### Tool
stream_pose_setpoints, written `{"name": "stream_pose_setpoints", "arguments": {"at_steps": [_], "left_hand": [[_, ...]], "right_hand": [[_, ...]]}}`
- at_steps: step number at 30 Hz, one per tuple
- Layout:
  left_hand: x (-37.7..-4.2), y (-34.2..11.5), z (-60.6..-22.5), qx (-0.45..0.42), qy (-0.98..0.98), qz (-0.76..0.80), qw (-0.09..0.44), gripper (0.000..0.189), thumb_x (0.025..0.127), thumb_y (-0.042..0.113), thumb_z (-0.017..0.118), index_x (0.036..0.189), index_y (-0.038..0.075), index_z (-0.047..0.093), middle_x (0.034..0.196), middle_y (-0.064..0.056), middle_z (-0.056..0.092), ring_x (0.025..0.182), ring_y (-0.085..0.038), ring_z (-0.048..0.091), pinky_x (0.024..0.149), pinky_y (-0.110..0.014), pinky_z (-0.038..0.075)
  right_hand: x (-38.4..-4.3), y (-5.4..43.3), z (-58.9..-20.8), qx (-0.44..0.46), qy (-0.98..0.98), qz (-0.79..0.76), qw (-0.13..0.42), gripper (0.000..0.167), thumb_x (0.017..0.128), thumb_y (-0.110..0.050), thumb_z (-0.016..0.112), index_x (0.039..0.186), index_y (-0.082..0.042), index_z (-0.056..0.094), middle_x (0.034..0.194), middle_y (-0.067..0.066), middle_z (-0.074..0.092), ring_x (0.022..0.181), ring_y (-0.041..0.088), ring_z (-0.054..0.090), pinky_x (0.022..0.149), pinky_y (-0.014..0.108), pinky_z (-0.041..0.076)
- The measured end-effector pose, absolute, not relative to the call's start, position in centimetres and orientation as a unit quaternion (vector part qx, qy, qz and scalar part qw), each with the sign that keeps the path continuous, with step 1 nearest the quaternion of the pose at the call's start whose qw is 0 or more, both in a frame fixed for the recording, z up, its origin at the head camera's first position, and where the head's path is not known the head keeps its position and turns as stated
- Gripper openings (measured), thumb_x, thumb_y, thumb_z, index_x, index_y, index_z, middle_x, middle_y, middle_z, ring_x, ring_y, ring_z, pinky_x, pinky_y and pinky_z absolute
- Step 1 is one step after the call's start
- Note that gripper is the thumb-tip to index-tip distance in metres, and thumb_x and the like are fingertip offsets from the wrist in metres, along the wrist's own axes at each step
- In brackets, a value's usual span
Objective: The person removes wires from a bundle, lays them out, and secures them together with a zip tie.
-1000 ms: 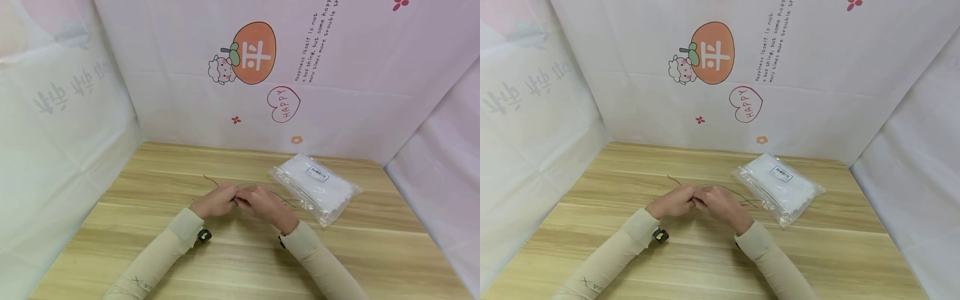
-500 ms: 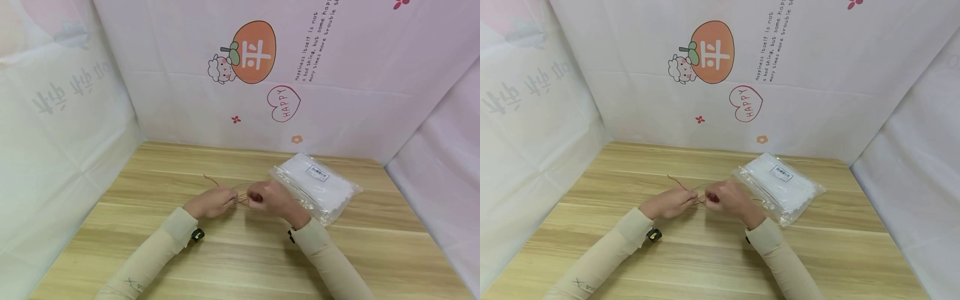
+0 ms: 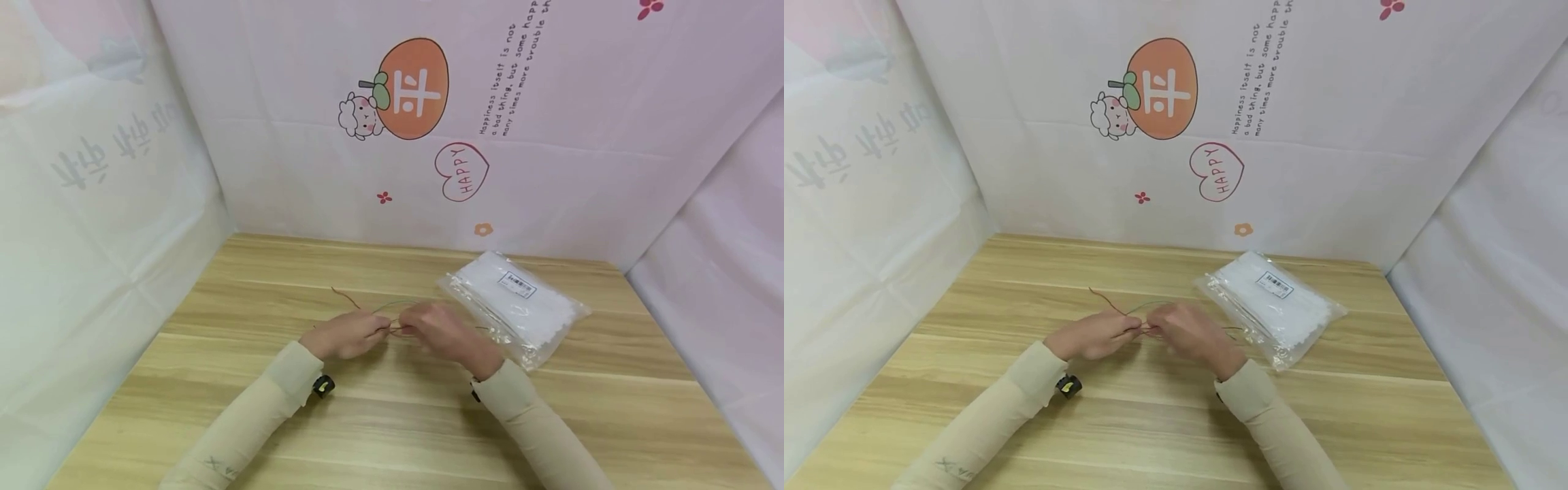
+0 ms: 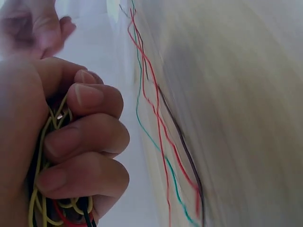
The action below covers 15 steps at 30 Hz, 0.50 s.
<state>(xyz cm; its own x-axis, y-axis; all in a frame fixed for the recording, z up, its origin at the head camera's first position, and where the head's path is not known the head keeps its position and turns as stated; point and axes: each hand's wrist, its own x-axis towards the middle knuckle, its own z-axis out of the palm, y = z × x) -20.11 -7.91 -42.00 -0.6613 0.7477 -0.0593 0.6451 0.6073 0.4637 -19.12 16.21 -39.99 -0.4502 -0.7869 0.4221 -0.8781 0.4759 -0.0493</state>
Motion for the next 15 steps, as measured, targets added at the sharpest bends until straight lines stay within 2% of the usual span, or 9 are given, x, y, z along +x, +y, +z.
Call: {"name": "stream_pose_setpoints", "arguments": {"at_steps": [3, 6, 9, 11, 12, 14, 15], "left_hand": [[-20.1, -9.2, -42.1, 0.373, 0.896, 0.209, 0.122, 0.030, 0.115, 0.021, 0.041, 0.113, 0.006, 0.068, 0.097, -0.010, 0.070, 0.088, -0.021, 0.066, 0.085, -0.043, 0.056], [-20.1, -10.3, -42.2, 0.368, 0.898, 0.208, 0.118, 0.031, 0.116, 0.023, 0.040, 0.115, 0.009, 0.068, 0.098, -0.006, 0.068, 0.093, -0.019, 0.065, 0.091, -0.043, 0.056], [-20.1, -10.9, -42.3, 0.378, 0.892, 0.213, 0.130, 0.032, 0.116, 0.026, 0.037, 0.108, 0.011, 0.064, 0.084, 0.000, 0.056, 0.079, -0.013, 0.056, 0.085, -0.038, 0.053], [-20.1, -11.1, -42.3, 0.382, 0.888, 0.217, 0.133, 0.033, 0.117, 0.028, 0.036, 0.108, 0.015, 0.064, 0.081, 0.006, 0.052, 0.077, -0.008, 0.053, 0.085, -0.035, 0.052], [-20.0, -11.2, -42.3, 0.380, 0.888, 0.219, 0.139, 0.034, 0.117, 0.030, 0.035, 0.108, 0.015, 0.064, 0.080, 0.006, 0.051, 0.076, -0.008, 0.053, 0.086, -0.035, 0.052], [-19.9, -11.6, -42.3, 0.378, 0.885, 0.226, 0.150, 0.037, 0.117, 0.033, 0.034, 0.110, 0.014, 0.065, 0.080, 0.002, 0.053, 0.074, -0.013, 0.054, 0.085, -0.038, 0.053], [-19.9, -11.9, -42.3, 0.374, 0.888, 0.222, 0.151, 0.039, 0.117, 0.033, 0.034, 0.115, 0.011, 0.066, 0.087, -0.001, 0.061, 0.081, -0.015, 0.061, 0.089, -0.040, 0.055]], "right_hand": [[-19.3, 17.8, -39.8, 0.464, -0.857, 0.096, 0.201, 0.028, 0.091, -0.003, 0.078, 0.076, -0.014, 0.058, 0.067, -0.005, 0.056, 0.060, 0.007, 0.046, 0.053, 0.021, 0.041], [-19.6, 19.2, -39.8, 0.446, -0.868, 0.081, 0.206, 0.032, 0.088, 0.001, 0.077, 0.072, -0.016, 0.055, 0.064, -0.007, 0.051, 0.059, 0.005, 0.038, 0.051, 0.021, 0.036], [-19.8, 20.0, -40.0, 0.447, -0.869, 0.069, 0.200, 0.033, 0.087, 0.003, 0.076, 0.071, -0.016, 0.054, 0.063, -0.007, 0.050, 0.059, 0.005, 0.036, 0.050, 0.020, 0.034], [-20.0, 20.3, -40.1, 0.452, -0.868, 0.068, 0.195, 0.033, 0.086, 0.004, 0.076, 0.071, -0.016, 0.054, 0.063, -0.007, 0.052, 0.058, 0.004, 0.037, 0.050, 0.020, 0.034], [-20.0, 20.4, -40.2, 0.455, -0.866, 0.067, 0.194, 0.032, 0.086, 0.004, 0.077, 0.072, -0.016, 0.055, 0.063, -0.007, 0.054, 0.058, 0.004, 0.038, 0.050, 0.020, 0.035], [-20.2, 20.7, -40.3, 0.455, -0.866, 0.066, 0.195, 0.033, 0.083, 0.005, 0.077, 0.073, -0.017, 0.055, 0.064, -0.006, 0.057, 0.058, 0.004, 0.041, 0.050, 0.020, 0.037], [-20.3, 21.0, -40.4, 0.451, -0.868, 0.066, 0.195, 0.034, 0.083, 0.006, 0.077, 0.072, -0.017, 0.054, 0.065, -0.006, 0.059, 0.058, 0.003, 0.041, 0.051, 0.020, 0.038]]}}
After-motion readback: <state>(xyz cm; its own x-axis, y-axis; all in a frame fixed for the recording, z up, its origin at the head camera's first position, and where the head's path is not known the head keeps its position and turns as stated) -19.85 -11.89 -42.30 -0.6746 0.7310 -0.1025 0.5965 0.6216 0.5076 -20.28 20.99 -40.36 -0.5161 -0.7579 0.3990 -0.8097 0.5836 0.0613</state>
